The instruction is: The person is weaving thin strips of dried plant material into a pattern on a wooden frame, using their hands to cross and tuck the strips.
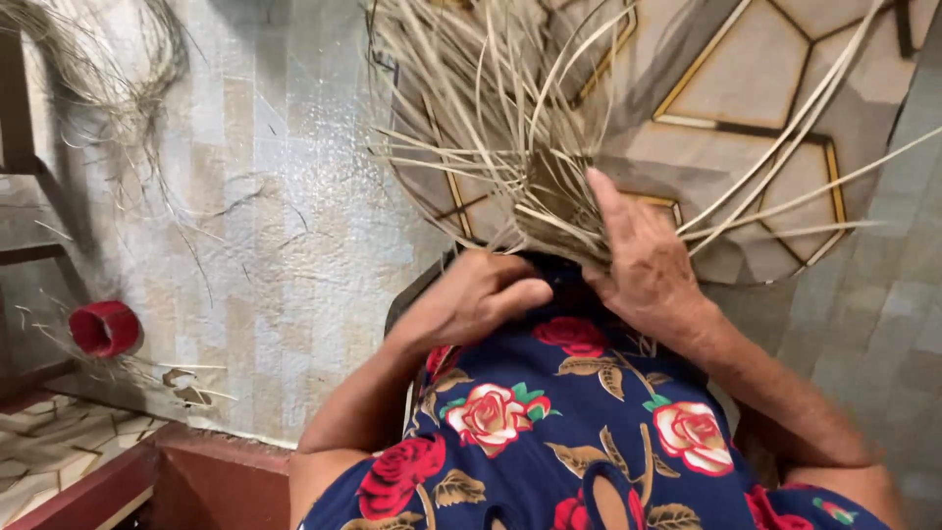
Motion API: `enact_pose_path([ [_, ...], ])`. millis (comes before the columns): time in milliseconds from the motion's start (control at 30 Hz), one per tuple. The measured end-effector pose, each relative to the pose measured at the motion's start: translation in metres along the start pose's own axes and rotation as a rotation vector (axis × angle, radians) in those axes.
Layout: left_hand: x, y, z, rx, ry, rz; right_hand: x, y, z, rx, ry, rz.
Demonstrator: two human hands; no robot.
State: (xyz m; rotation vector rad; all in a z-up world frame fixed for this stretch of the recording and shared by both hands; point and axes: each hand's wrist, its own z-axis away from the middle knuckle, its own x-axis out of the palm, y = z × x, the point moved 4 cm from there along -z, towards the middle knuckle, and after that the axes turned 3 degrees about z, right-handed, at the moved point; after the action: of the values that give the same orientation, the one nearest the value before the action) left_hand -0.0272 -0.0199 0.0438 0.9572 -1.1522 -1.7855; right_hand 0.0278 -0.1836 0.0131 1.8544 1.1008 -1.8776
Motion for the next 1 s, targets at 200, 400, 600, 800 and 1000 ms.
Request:
enact_pose_path([
  [200, -0.003, -0.002, -0.048, -0.086, 0.203, 0.47, -0.007, 0.006, 0.024, -0.06, 0.369, -0.169],
  [400, -0.039, 0.013, -0.14, 0.008, 0.295, 0.883, 0.009, 0.008, 0.035, -0.117, 0.443, -0.078],
  [600, -0.062, 0.02, -0.165, 0.218, 0.475, 0.557, 0.025, 0.028, 0.032, -0.019, 0.364, -0.005],
  [800, -0.083, 0.025, -0.168, 0.479, 0.711, 0.155, -0.001, 0.033, -0.001, 0.118, 0.198, -0.131],
  [1000, -0.078, 0.025, -0.15, 0.734, 0.945, -0.269, 0.006, 0.045, -0.004, 0.102, 0.15, -0.285],
])
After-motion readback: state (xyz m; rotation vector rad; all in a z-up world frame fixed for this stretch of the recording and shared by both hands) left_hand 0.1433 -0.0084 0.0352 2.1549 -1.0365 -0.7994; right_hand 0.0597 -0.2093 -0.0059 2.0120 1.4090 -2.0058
